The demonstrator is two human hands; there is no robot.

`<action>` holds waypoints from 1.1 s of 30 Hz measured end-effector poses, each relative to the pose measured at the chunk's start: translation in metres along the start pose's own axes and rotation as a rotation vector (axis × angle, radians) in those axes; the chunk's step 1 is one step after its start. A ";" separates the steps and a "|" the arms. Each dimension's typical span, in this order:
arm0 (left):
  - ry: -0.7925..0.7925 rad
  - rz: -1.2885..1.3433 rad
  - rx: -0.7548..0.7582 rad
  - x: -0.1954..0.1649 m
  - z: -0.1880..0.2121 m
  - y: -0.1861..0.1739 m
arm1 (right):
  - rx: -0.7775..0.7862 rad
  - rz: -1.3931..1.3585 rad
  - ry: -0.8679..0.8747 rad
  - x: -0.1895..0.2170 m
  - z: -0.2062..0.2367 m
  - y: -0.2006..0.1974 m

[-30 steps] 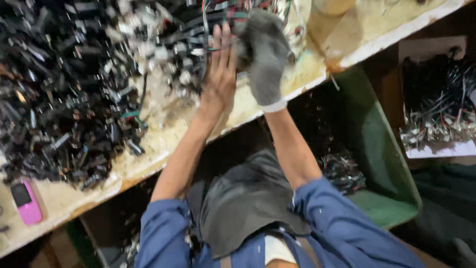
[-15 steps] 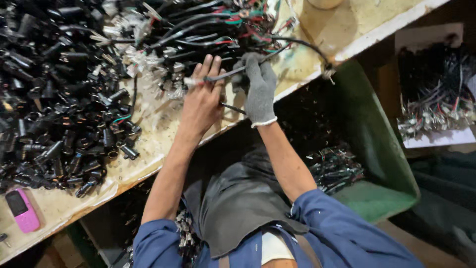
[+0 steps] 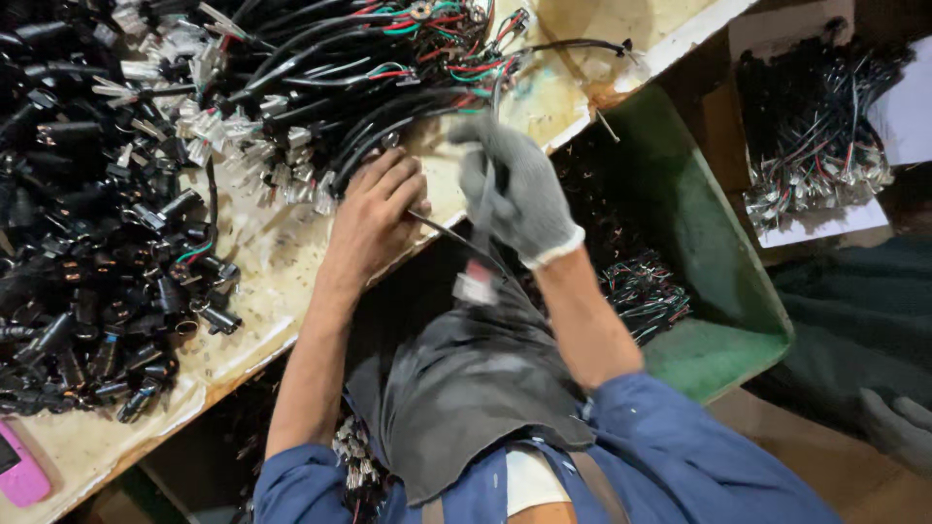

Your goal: The person dips a brush into a can of flux and brushes it onto the exposed wire ends of wire harnesses laid on the workbench. They then pick up individual harnesses and use pliers to trim and work on the wire ends, placing processed harnesses into a bin.

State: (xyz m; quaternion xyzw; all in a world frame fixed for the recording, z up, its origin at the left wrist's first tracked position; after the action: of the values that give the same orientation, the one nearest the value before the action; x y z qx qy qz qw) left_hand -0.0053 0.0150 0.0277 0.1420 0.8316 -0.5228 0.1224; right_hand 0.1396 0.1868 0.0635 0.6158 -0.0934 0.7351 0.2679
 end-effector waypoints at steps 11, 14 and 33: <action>-0.217 0.233 -0.102 0.004 0.000 -0.003 | -0.619 1.553 -0.741 0.019 -0.070 -0.059; -0.371 0.359 -0.235 0.002 -0.007 -0.008 | -0.589 1.470 -0.724 0.014 -0.086 -0.070; -0.498 0.587 -0.424 -0.137 0.031 0.057 | -0.265 -0.216 0.179 -0.042 0.068 0.058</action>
State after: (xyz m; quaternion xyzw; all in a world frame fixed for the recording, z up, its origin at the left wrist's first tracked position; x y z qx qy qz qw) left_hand 0.1445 -0.0043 0.0155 0.2137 0.7898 -0.3021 0.4891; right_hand 0.1724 0.0942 0.0502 0.5137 -0.0985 0.7351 0.4314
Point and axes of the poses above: each hand's wrist, its own z-axis away from the middle knuckle, its own y-axis out of the palm, x = y × z, the point moved 1 cm from there along -z, towards the middle knuckle, and after that the axes turned 12 degrees about y, right-handed, at the moved point
